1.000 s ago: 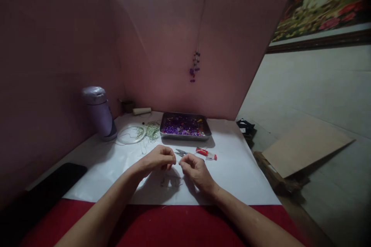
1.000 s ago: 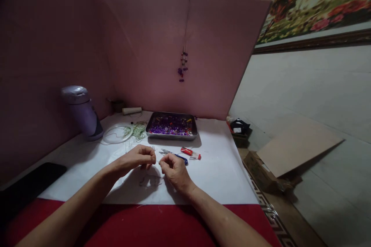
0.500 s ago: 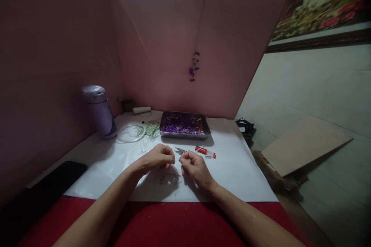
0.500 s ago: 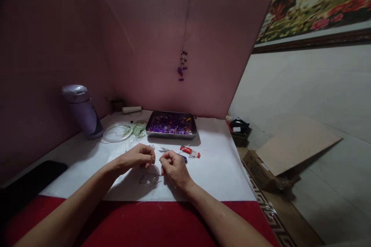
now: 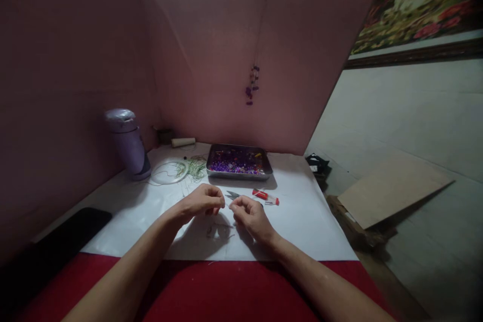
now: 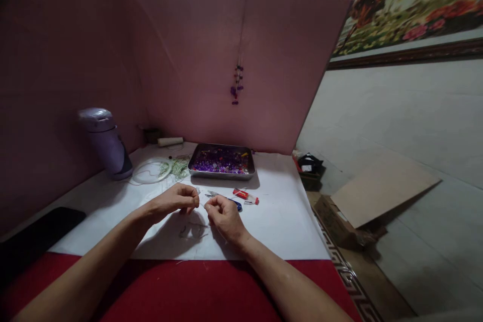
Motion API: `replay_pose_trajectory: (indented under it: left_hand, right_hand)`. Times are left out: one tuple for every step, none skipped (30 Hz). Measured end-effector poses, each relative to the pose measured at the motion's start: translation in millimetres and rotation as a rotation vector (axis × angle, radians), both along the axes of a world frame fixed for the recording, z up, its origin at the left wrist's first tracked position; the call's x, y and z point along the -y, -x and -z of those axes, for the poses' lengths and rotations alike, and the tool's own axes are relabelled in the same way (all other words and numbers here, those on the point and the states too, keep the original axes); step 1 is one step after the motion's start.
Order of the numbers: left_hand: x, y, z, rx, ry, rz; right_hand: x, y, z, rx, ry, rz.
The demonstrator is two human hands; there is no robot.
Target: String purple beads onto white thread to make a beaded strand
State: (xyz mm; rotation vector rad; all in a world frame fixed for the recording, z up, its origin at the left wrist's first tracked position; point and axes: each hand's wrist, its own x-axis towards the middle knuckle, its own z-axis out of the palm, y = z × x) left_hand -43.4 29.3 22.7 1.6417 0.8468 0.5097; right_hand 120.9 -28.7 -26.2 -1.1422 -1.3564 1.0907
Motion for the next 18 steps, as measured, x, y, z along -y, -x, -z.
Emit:
replay_pose_trajectory:
  left_hand:
    - [0,0,0.2,0.006,0.001,-0.002]
    - [0,0,0.5,0.011,0.001,-0.008]
    - [-1,0,1.0,0.016,-0.001,-0.014]
    - [-1,0,1.4,0.021,-0.006,-0.024]
    - [0,-1,1.9,0.023,-0.013,-0.035]
    - [0,-1,2.3,0.026,-0.021,-0.047]
    - [0,-2,2.7,0.026,-0.028,-0.058]
    - [0,-2,3.1,0.025,-0.034,-0.070]
    - [0,-3,3.4,0.022,-0.038,-0.080]
    - [1,-4,3.7,0.019,-0.043,-0.090]
    - [1,-5,4.0,0.020,-0.048,-0.100]
    - [1,-5,4.1,0.024,-0.056,-0.113]
    - [1,-6,4.2,0.029,-0.065,-0.127]
    - [1,-7,4.3,0.034,-0.077,-0.140]
    - [2,-8,4.5,0.037,-0.088,-0.151]
    - [2,-9,4.8,0.038,-0.096,-0.159]
    - [2,-10,5.4,0.035,-0.102,-0.164]
    - [2,-11,6.2,0.035,-0.107,-0.168]
  right_hand:
    - [0,0,0.3,0.009,0.002,0.001]
    - [-1,0,0.4,0.014,0.003,0.004]
    - [-1,-1,0.5,0.016,0.003,0.007]
    - [-1,-1,0.5,0.016,0.001,0.011]
    - [-1,-1,0.3,0.015,-0.001,0.014]
    - [-1,-1,0.2,0.015,-0.005,0.014]
    - [-1,-1,0.0,0.016,-0.011,0.014]
    - [-1,-1,-0.1,0.016,-0.017,0.014]
    - [-1,-1,-0.1,0.017,-0.022,0.016]
    - [-2,-1,0.0,0.021,-0.028,0.021]
    - [-2,-1,0.2,0.032,-0.040,0.032]
    - [-4,-2,0.5,0.051,-0.060,0.049]
    - [-5,-3,0.9,0.078,-0.089,0.069]
    - [-7,-4,1.5,0.114,-0.129,0.090]
    - [-10,-5,2.2,0.153,-0.174,0.109]
    - [-12,-7,3.0,0.188,-0.214,0.123]
    - [-14,-8,3.8,0.217,-0.245,0.130]
    - [-16,-9,4.7,0.237,-0.264,0.131]
